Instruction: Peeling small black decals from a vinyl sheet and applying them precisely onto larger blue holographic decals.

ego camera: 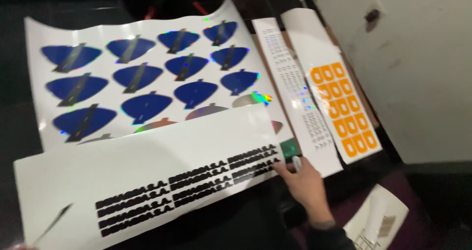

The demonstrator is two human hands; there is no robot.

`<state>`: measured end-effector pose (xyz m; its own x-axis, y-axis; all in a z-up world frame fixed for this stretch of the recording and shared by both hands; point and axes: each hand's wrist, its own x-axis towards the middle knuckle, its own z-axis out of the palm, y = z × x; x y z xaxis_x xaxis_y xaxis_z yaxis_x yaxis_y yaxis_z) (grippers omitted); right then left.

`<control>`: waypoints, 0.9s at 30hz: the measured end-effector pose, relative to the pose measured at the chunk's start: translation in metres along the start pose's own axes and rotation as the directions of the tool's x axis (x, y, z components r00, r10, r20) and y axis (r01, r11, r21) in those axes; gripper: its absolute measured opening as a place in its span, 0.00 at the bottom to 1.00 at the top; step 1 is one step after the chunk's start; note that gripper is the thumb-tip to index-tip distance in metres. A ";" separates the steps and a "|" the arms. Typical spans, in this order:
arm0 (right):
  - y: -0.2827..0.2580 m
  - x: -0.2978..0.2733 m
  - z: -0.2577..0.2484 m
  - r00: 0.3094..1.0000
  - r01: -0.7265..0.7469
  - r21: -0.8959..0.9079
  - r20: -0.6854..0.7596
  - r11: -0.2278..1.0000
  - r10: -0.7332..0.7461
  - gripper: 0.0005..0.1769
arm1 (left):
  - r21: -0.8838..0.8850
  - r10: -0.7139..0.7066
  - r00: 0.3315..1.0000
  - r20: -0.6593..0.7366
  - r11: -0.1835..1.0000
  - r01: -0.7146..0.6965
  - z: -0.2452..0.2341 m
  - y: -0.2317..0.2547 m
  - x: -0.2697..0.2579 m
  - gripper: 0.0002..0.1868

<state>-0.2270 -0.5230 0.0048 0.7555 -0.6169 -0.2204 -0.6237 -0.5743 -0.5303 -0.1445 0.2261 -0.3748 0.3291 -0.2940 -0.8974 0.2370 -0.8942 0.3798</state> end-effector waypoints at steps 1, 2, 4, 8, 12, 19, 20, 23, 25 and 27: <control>0.006 -0.001 0.004 1.000 -0.014 0.007 -0.020 1.000 0.014 0.30 | 0.001 0.090 0.996 0.001 0.996 -0.090 -0.010 0.011 0.006 0.28; 0.010 -0.001 0.010 0.999 -0.012 0.054 -0.047 0.998 0.015 0.29 | 0.000 0.177 0.984 0.000 0.984 -0.177 -0.021 0.022 0.010 0.27; 0.023 0.003 0.017 0.996 -0.008 0.112 -0.088 0.994 0.018 0.29 | -0.006 0.343 0.939 -0.006 0.939 -0.343 -0.042 0.041 0.012 0.27; 0.034 0.006 0.006 0.995 0.102 0.155 -0.010 0.983 -0.102 0.25 | -0.035 0.625 0.780 -0.038 0.779 -0.626 -0.071 0.063 -0.001 0.26; 0.010 -0.010 -0.020 0.923 0.375 0.023 -0.106 0.927 -0.371 0.20 | -0.073 0.825 0.551 -0.128 0.546 -0.835 -0.072 0.056 -0.032 0.25; 0.119 0.150 -0.100 0.898 0.352 0.684 -0.055 0.639 -0.436 0.09 | -0.051 0.931 0.149 -0.333 0.140 -0.989 0.024 0.086 -0.123 0.23; 0.139 0.161 -0.132 0.923 0.277 0.772 -0.048 0.572 -0.383 0.11 | 0.183 0.628 0.180 -0.757 0.468 -0.865 0.066 0.183 -0.183 0.20; 0.320 0.280 -0.157 0.975 0.027 0.947 0.046 0.320 -0.216 0.20 | 0.128 0.153 0.002 -0.988 0.834 -0.537 0.108 0.355 -0.329 0.16; 0.396 0.329 -0.140 0.978 -0.071 0.971 0.113 0.229 -0.175 0.23 | 0.087 0.113 0.025 -0.993 0.867 -0.491 0.104 0.389 -0.351 0.16; 0.408 0.372 -0.157 0.974 -0.051 0.955 0.112 0.291 -0.199 0.22 | 0.086 0.158 0.078 -0.984 0.816 -0.572 0.101 0.387 -0.344 0.14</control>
<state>-0.2320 -1.0710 -0.1644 0.8821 -0.4260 -0.2009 -0.0281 0.3781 -0.9253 -0.2586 -0.0530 0.0584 0.9629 0.1679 0.2112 -0.0733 -0.5905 0.8037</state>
